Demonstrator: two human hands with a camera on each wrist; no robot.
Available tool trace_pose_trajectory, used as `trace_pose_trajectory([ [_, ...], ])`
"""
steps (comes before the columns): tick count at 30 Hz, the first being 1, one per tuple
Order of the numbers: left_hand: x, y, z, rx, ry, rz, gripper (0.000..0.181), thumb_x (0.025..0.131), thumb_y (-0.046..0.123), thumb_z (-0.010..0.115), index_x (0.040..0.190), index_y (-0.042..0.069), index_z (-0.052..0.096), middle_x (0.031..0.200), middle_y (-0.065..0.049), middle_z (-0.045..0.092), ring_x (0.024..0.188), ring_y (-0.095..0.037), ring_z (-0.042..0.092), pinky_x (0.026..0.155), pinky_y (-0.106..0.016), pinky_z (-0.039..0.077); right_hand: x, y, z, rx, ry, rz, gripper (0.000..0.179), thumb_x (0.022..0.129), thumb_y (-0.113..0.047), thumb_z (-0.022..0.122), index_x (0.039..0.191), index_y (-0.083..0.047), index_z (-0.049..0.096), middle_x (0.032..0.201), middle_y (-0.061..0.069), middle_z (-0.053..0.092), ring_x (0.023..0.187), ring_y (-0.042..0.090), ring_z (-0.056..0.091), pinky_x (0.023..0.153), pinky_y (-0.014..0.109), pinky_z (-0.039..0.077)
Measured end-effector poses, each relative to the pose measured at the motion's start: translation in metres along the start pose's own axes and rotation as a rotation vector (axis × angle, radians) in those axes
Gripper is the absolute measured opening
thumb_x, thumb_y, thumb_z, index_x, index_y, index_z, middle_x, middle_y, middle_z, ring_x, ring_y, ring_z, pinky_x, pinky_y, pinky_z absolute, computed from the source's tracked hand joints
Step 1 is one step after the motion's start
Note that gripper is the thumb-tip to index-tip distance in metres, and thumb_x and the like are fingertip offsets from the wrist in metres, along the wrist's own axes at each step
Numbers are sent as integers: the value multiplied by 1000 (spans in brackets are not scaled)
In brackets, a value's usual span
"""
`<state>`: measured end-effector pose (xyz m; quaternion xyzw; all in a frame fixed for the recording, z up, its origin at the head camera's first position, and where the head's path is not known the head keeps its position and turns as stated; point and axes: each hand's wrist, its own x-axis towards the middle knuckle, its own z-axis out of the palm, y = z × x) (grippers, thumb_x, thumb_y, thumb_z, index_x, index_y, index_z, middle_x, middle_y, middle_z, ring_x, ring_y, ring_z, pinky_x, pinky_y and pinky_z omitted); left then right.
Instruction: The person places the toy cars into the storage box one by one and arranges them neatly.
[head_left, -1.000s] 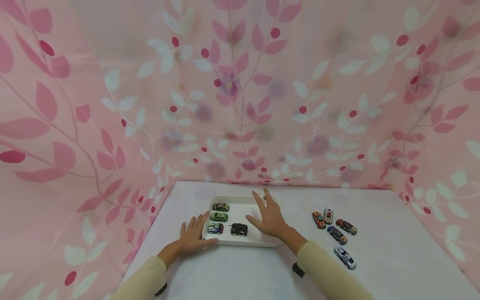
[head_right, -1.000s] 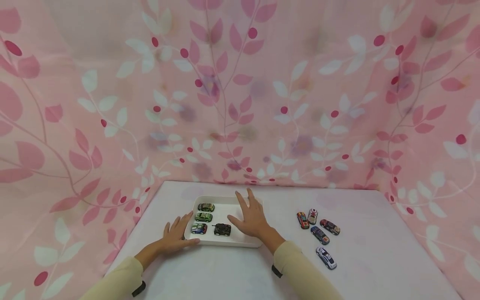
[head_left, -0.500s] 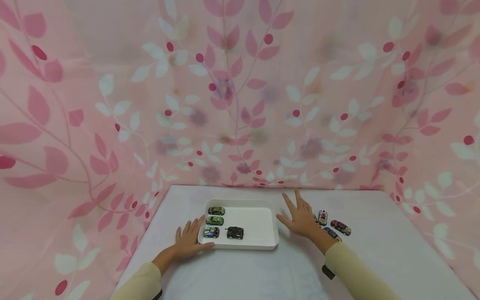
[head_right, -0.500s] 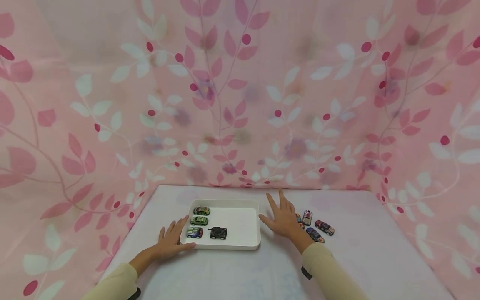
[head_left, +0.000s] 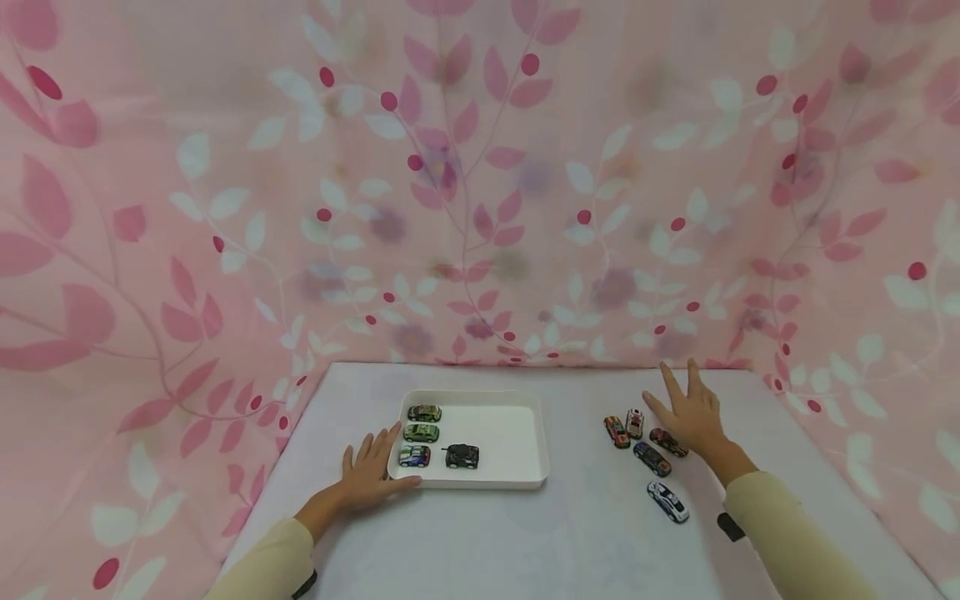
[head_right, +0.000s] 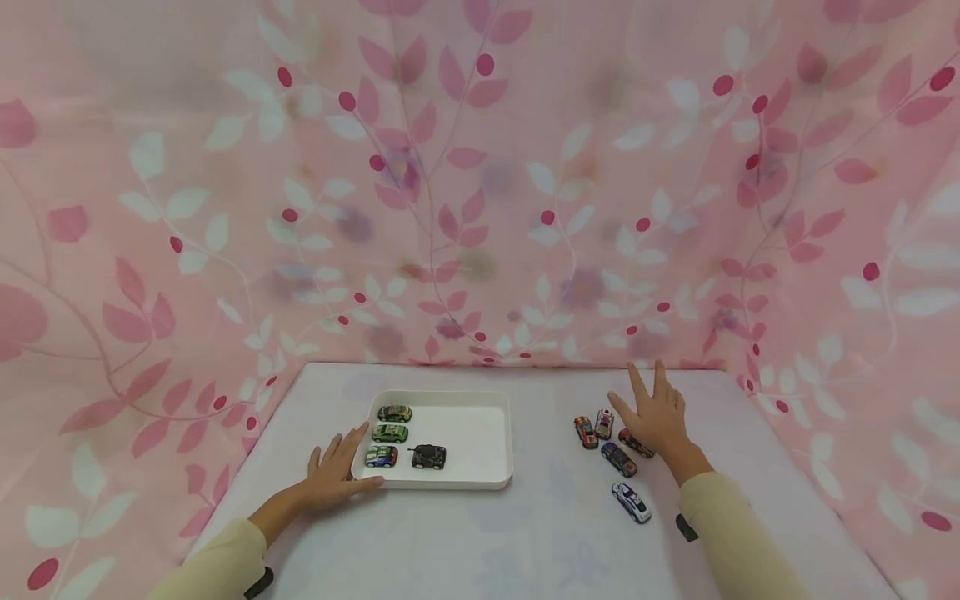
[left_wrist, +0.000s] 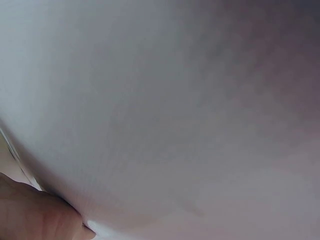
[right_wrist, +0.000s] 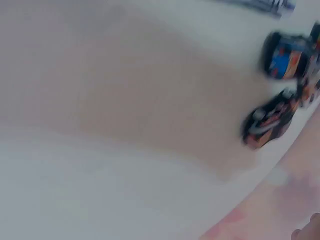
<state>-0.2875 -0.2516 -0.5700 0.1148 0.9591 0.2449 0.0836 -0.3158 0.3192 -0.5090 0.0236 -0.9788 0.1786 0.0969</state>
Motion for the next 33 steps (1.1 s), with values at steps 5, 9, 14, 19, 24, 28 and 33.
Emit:
trace_pose_trajectory([
  [5,-1,4,-3,5,-13,-7,110,79,75,60,160,23,6,163,-24,16,149,-50,8,111,-74,-3,-9,17,-6,-51,-44,31,84,98,-63,38,159,-13,9,160,32,-13,137,65,12,107,76,8],
  [9,0,4,-5,9,-19,-13,111,79,75,61,160,23,6,164,-23,16,149,-49,7,112,-73,-3,-16,22,-3,-59,-50,35,86,97,-62,42,158,-9,13,159,35,-5,136,65,14,105,76,11],
  [14,-1,6,-6,8,-35,-19,112,79,75,61,161,22,5,164,-22,14,150,-49,6,112,-73,-4,-26,30,6,-88,-87,46,86,97,-63,40,158,-9,12,159,36,-4,136,65,15,105,75,12],
  [19,-1,6,-7,16,-34,-25,110,80,74,60,161,23,6,164,-22,14,150,-49,5,112,-73,-4,-33,37,14,-87,-124,56,90,95,-64,45,157,-9,14,158,37,-1,136,65,15,105,76,14],
  [24,-1,4,-5,13,-34,-23,111,80,75,60,161,24,5,164,-21,14,150,-49,4,111,-73,-5,-45,46,16,-115,-161,66,91,94,-64,47,156,-6,16,155,40,5,135,64,16,102,79,20],
  [28,-2,4,-2,0,-13,-10,111,79,75,61,160,23,6,163,-24,15,149,-51,6,111,-73,-5,-55,53,16,-120,-189,82,93,93,-65,47,155,-4,17,154,40,7,133,67,17,100,81,20],
  [33,-1,1,1,0,6,2,112,78,78,59,160,24,4,162,-26,15,148,-52,5,110,-74,-7,-63,60,17,-106,-210,89,95,91,-67,49,155,-3,19,154,41,7,132,67,18,100,81,17],
])
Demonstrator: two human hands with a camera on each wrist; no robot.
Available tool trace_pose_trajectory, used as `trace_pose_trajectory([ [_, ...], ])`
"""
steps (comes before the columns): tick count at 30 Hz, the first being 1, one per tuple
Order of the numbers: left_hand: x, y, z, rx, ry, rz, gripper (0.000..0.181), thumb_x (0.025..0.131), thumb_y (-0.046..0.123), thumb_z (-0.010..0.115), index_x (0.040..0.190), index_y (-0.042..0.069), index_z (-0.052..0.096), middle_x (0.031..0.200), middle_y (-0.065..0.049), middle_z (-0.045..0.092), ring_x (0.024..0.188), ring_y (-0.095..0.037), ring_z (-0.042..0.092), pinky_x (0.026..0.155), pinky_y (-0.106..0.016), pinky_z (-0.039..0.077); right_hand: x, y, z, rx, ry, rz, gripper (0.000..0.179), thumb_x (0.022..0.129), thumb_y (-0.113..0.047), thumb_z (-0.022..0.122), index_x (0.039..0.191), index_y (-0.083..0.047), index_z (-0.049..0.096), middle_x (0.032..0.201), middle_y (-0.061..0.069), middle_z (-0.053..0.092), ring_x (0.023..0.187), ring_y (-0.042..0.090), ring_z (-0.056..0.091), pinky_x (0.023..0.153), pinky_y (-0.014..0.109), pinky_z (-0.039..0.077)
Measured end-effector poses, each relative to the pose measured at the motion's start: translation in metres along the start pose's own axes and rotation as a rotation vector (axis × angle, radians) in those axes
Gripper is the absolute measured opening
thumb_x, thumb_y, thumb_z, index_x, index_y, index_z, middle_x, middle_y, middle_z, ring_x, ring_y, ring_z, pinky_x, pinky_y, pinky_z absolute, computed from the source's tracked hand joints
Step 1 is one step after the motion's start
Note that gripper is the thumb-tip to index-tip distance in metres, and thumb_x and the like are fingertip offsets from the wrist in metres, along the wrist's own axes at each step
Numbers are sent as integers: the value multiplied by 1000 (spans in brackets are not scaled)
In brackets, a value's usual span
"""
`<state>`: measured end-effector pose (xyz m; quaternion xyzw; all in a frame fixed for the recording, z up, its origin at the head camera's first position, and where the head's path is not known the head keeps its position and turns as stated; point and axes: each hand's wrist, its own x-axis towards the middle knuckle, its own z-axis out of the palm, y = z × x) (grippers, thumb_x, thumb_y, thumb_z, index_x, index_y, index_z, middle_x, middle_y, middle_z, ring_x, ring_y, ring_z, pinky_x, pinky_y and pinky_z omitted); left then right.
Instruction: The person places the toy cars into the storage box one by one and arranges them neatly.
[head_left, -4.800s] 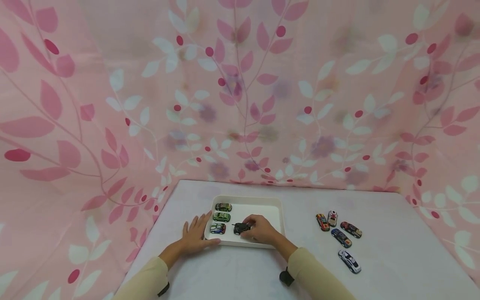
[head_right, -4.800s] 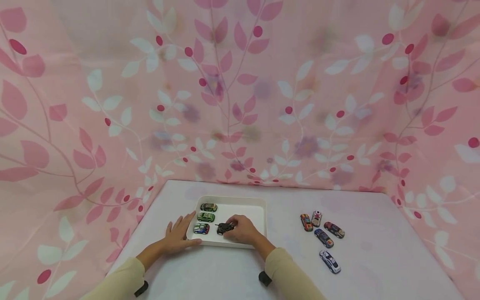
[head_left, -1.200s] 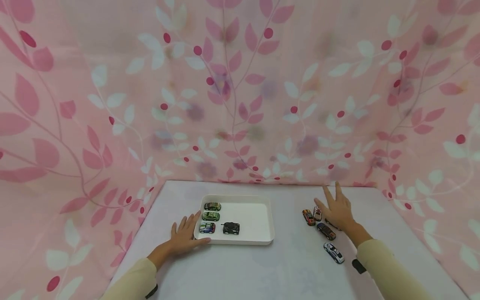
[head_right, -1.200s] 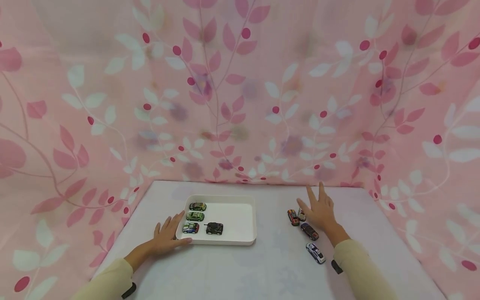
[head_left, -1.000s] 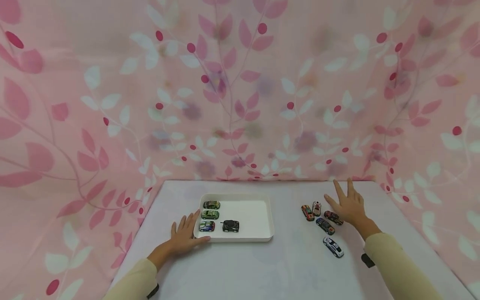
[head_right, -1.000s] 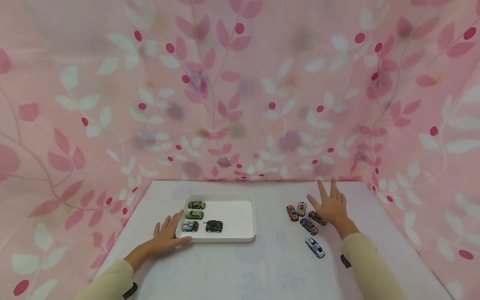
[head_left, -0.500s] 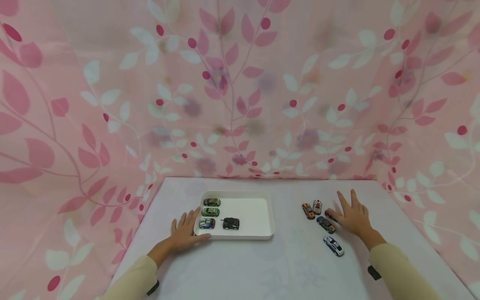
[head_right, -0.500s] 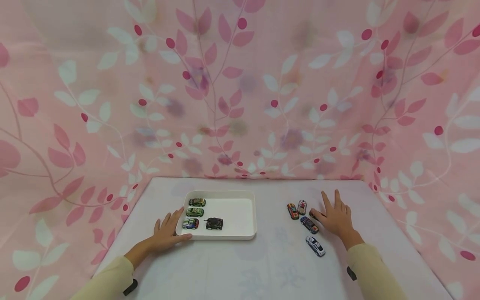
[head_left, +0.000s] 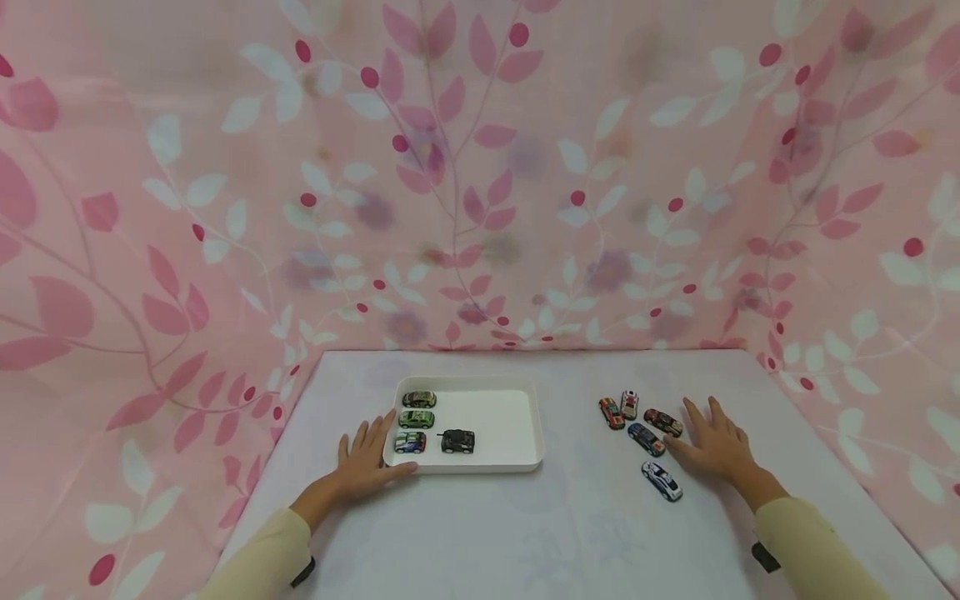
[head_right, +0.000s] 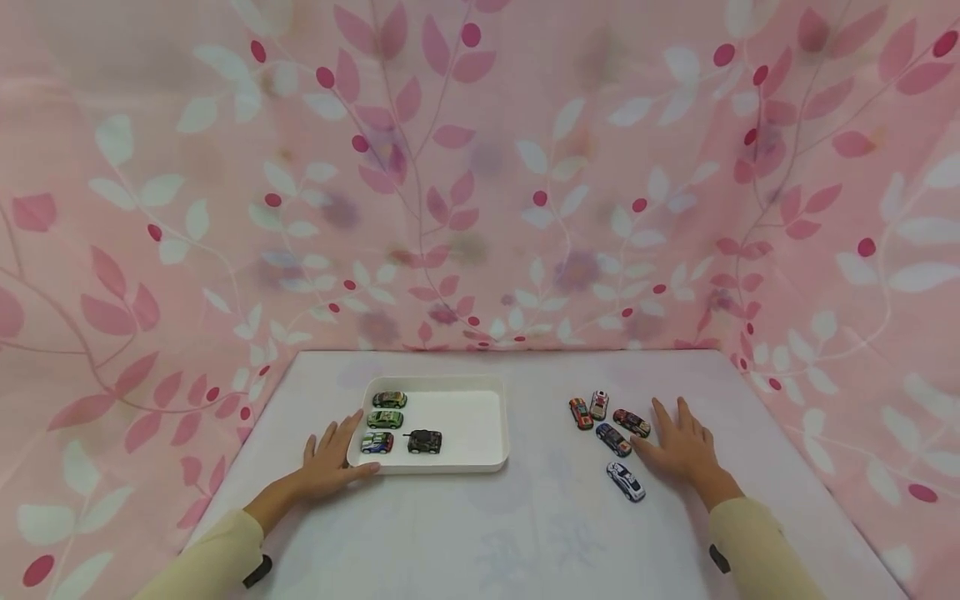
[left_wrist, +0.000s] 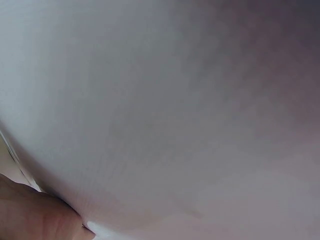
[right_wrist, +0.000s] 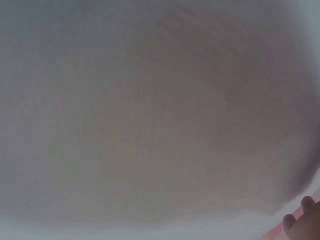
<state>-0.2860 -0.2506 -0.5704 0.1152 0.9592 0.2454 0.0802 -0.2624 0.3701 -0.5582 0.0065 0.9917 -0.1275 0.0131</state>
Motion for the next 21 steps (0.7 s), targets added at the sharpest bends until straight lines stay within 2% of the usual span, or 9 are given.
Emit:
trace_pose_trajectory([
  [3,2,-2,2,12,-8,-5,112,79,80,56,160,25,1,164,-24,13,149,-50,4,111,-73,-8,1,0,1,-1,-1,-10,95,91,-67,50,155,-3,19,153,41,9,132,68,19,100,81,17],
  [8,2,-1,2,-7,13,12,111,78,77,59,160,25,5,162,-27,16,147,-53,7,110,-74,-6,5,-5,2,-5,10,-21,93,92,-64,52,151,1,23,150,41,15,131,65,22,100,80,21],
  [13,2,0,0,2,-6,5,111,79,77,59,160,24,4,162,-26,15,148,-53,6,110,-74,-5,12,-17,5,27,108,-34,80,96,-53,53,148,4,29,149,40,22,133,59,27,101,78,24],
  [17,2,1,-2,14,-26,-15,111,80,76,58,160,23,3,164,-24,13,149,-51,4,111,-74,-5,12,-28,8,56,191,-107,75,93,-47,62,146,-1,35,146,36,30,126,57,37,99,75,29],
  [21,3,1,-4,29,-40,-20,111,81,76,58,160,23,1,164,-23,12,149,-50,3,111,-74,-6,6,-37,14,53,240,-202,75,84,-48,74,140,-6,47,134,27,46,115,48,51,94,68,41],
])
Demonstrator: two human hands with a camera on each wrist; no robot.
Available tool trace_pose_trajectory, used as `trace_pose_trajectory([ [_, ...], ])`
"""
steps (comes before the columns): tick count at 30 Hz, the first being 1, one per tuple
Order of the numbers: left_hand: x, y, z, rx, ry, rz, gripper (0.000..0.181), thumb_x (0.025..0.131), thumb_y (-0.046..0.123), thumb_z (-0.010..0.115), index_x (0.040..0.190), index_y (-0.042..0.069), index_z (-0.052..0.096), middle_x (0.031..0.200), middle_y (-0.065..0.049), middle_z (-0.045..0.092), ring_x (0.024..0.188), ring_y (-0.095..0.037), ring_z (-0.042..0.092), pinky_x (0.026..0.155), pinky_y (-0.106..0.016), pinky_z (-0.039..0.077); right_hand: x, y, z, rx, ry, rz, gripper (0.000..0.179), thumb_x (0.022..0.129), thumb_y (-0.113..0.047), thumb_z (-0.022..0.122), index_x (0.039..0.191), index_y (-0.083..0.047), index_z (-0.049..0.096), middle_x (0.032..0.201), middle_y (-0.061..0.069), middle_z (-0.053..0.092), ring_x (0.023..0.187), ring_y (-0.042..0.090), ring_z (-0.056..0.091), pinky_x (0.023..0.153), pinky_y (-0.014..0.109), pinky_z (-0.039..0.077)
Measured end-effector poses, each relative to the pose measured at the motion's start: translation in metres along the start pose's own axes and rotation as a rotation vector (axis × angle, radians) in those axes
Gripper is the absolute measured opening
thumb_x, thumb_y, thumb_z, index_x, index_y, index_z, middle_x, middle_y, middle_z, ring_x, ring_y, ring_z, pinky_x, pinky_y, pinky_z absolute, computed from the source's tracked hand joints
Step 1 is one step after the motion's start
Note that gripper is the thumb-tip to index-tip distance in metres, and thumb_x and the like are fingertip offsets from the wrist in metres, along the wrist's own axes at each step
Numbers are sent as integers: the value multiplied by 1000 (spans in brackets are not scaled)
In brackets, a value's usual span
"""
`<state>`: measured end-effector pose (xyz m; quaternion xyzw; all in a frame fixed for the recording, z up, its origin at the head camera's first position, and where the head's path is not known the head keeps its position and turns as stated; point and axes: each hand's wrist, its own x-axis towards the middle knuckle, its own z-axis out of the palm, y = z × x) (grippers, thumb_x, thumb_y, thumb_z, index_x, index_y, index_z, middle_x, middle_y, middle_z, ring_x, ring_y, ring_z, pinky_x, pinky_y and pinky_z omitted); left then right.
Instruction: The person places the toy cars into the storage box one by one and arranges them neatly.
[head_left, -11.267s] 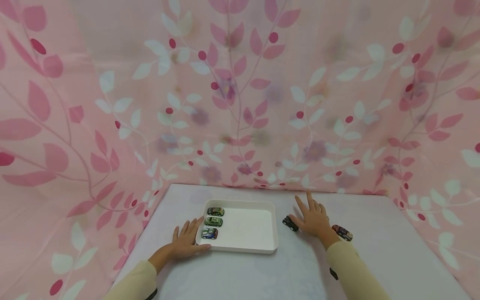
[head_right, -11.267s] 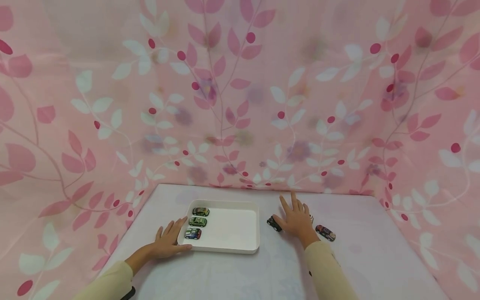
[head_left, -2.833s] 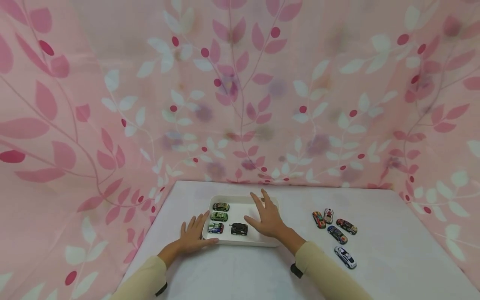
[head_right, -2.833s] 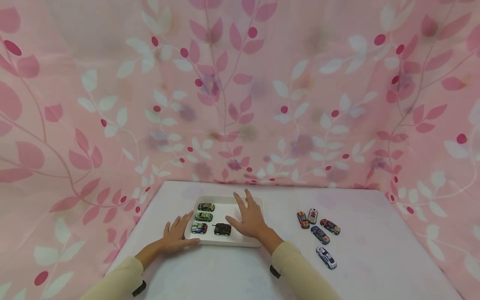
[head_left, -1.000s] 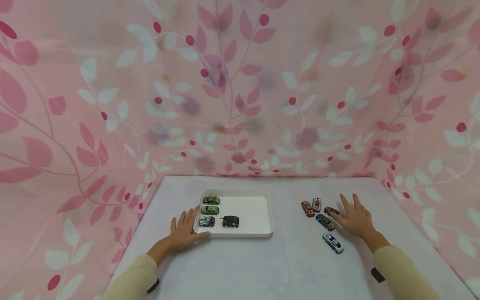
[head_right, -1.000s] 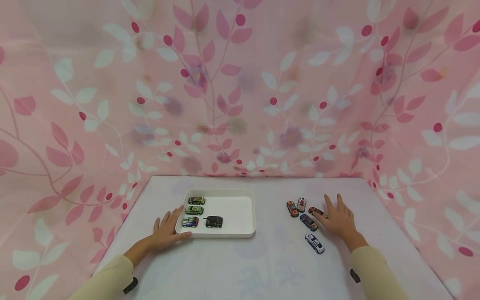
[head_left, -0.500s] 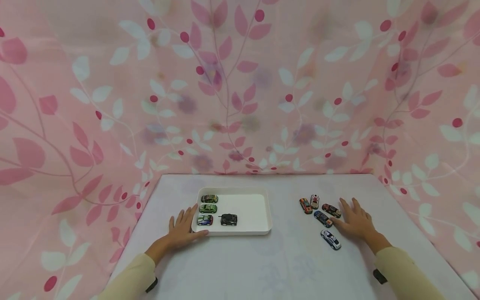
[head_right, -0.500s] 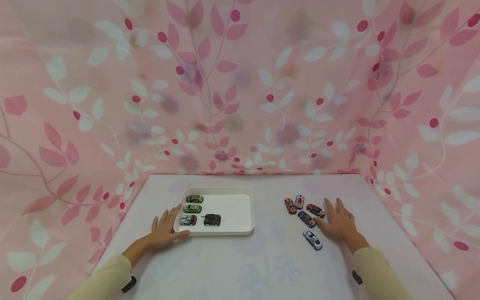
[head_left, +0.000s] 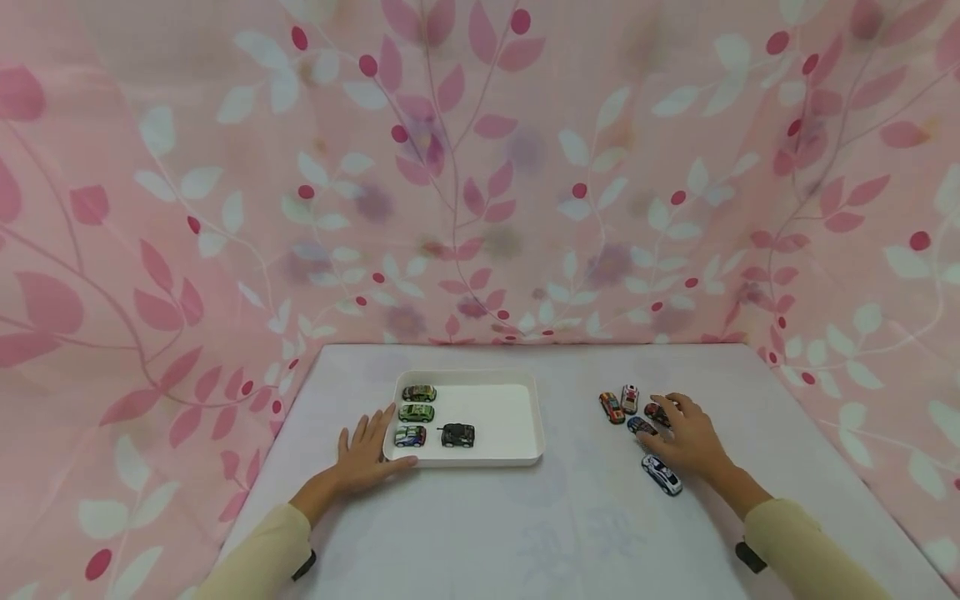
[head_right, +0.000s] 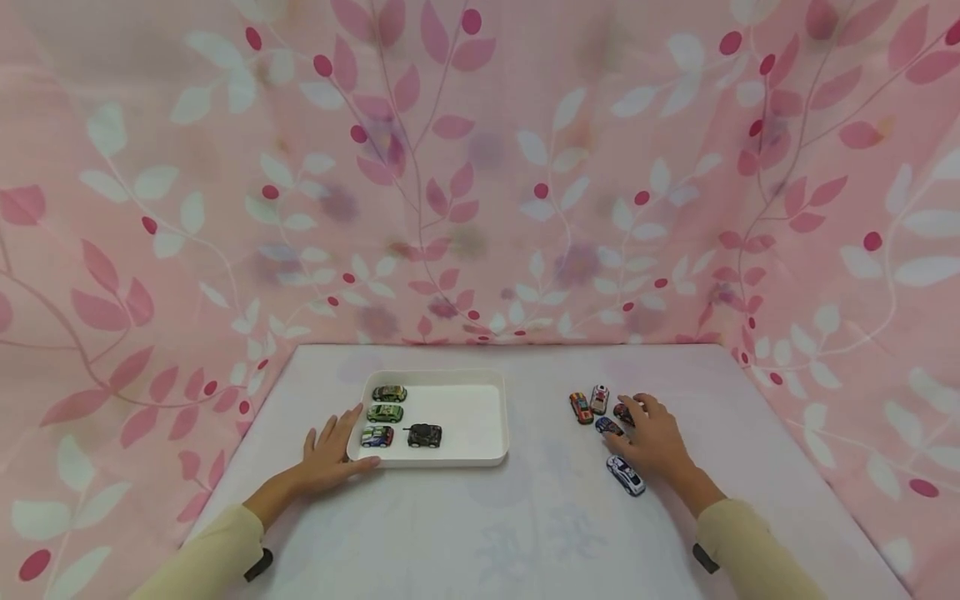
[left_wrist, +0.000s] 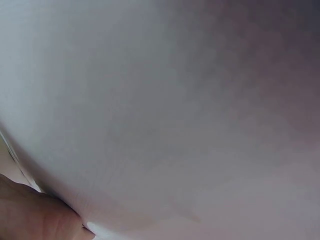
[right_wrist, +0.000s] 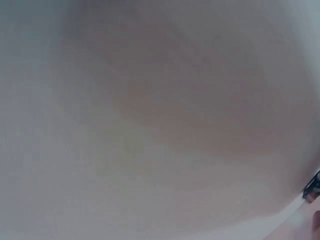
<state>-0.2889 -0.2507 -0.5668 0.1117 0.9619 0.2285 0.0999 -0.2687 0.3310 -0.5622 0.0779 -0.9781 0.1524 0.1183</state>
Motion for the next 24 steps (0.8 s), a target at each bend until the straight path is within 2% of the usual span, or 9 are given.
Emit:
trace_pose_trajectory([
  [2,0,0,-2,7,1,0,111,80,77,57,160,23,1,164,-23,11,150,-50,3,111,-73,-5,-1,-5,2,11,-10,-37,73,82,-49,76,137,-7,52,130,23,53,113,43,55,92,63,46],
  [5,0,-1,-2,1,13,4,112,80,76,59,160,22,3,164,-23,12,149,-51,4,111,-74,-5,-1,-12,4,27,-76,-54,68,84,-47,75,133,-5,56,131,25,55,114,44,57,90,61,50],
  [7,0,-1,-2,-1,14,5,112,80,76,59,161,22,4,164,-23,13,149,-51,5,111,-74,-4,0,-16,3,51,-121,-40,63,86,-42,75,131,-2,57,132,28,56,116,45,57,89,60,51],
  [9,0,-1,-1,-4,12,6,111,80,76,59,161,23,4,164,-23,13,149,-50,5,111,-74,-4,1,-19,2,80,-147,-13,59,86,-36,76,129,0,59,126,27,59,110,42,60,86,56,53],
  [14,-3,0,1,-23,15,11,111,79,76,59,161,23,4,164,-23,14,149,-50,5,111,-73,-4,4,-22,0,166,-190,58,53,83,-27,80,122,4,62,104,14,64,87,22,58,72,40,51],
  [19,-5,-1,1,-20,25,19,112,79,75,61,160,23,5,163,-25,16,148,-51,7,111,-74,-3,4,-24,1,209,-241,112,58,81,-30,81,124,3,61,103,11,63,87,21,57,71,35,52],
  [24,-1,-1,-3,-6,16,17,111,80,77,58,161,23,4,164,-23,14,150,-49,6,112,-73,-3,12,-25,-5,228,-269,128,51,83,-26,80,124,0,63,100,10,64,88,21,57,71,35,51],
])
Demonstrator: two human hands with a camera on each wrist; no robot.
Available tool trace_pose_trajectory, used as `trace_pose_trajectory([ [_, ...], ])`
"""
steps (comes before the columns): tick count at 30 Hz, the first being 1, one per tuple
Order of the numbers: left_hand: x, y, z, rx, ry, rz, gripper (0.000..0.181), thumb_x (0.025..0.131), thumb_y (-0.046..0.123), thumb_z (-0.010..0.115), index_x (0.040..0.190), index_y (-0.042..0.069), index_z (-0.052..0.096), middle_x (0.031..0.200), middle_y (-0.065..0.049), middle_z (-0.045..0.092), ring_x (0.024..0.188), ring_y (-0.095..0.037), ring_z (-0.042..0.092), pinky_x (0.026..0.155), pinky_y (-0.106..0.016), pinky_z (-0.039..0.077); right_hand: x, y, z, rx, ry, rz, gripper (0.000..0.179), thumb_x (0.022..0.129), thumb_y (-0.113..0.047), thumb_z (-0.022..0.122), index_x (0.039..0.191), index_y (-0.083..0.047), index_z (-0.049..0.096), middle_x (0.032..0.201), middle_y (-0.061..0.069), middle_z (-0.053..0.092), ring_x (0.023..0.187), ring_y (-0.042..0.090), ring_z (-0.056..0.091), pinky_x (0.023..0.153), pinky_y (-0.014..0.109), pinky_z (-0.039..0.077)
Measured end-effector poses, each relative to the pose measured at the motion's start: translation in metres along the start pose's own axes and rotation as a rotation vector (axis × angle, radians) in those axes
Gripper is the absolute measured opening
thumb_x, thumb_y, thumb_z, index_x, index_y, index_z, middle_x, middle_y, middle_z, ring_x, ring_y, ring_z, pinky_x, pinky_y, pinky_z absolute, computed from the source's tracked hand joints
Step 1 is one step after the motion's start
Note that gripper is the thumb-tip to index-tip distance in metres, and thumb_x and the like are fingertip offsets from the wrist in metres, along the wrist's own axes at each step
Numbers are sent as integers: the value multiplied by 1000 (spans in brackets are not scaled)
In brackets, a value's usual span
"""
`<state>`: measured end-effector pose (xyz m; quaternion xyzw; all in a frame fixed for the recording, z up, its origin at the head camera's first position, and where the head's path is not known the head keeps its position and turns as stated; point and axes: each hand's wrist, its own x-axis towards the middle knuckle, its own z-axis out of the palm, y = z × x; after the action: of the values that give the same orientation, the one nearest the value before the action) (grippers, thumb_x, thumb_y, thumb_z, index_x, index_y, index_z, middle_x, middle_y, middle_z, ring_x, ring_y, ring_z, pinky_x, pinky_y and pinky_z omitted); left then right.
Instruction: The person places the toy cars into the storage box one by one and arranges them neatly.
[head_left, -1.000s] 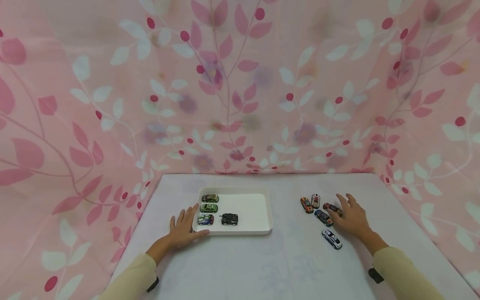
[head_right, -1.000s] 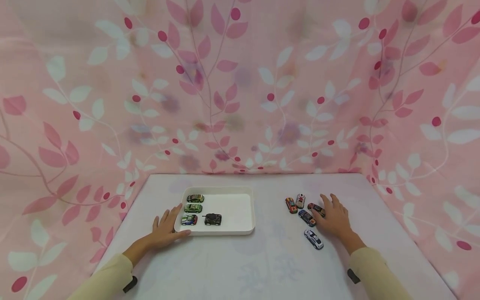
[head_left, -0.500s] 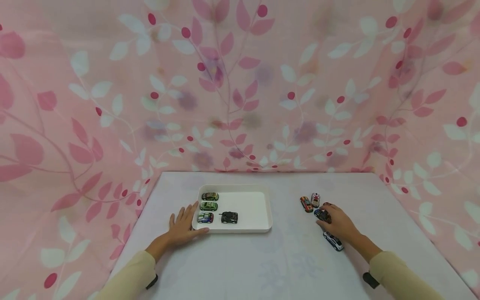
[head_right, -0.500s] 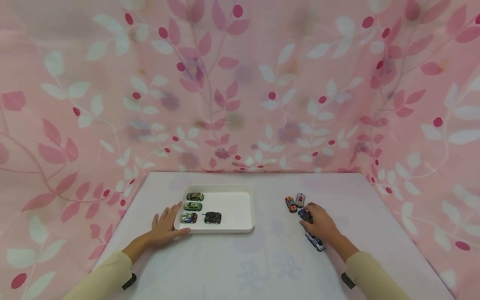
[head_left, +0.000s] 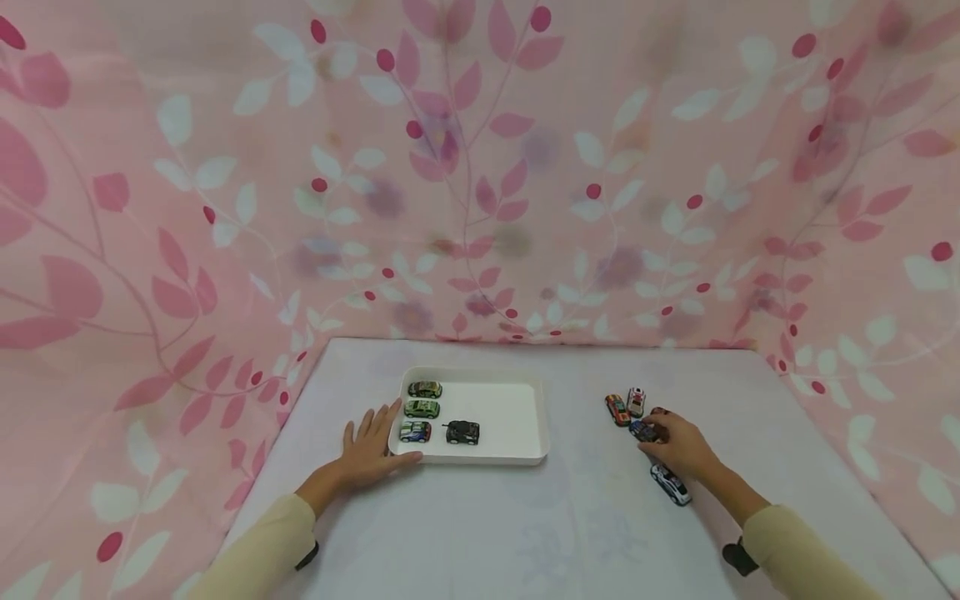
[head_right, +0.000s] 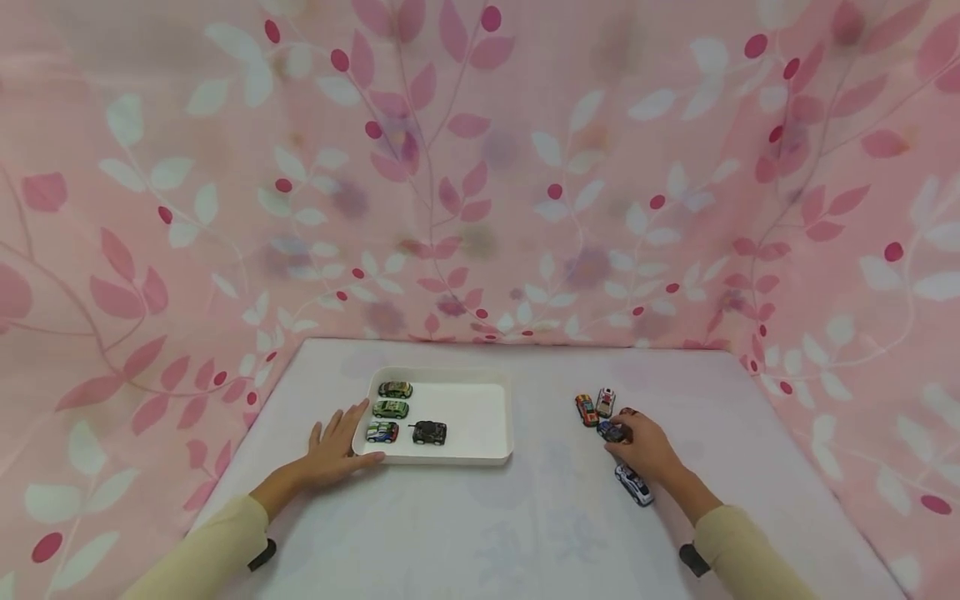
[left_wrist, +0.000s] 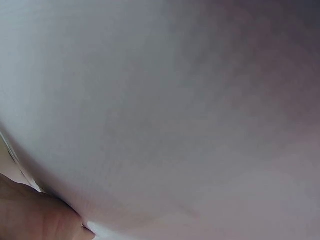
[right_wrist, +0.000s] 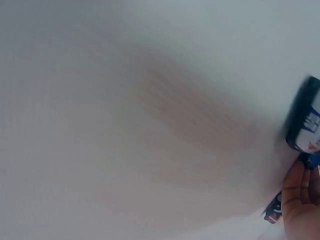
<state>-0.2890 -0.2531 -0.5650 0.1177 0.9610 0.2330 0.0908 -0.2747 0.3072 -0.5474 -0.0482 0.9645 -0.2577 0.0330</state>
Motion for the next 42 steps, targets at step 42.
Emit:
trace_pose_trajectory([
  [42,-4,2,8,5,3,-20,111,78,77,59,160,22,9,164,-19,17,151,-45,7,114,-70,-3,37,-85,5,47,98,-246,30,86,-14,76,113,-4,70,99,8,67,89,22,63,76,41,54],
])
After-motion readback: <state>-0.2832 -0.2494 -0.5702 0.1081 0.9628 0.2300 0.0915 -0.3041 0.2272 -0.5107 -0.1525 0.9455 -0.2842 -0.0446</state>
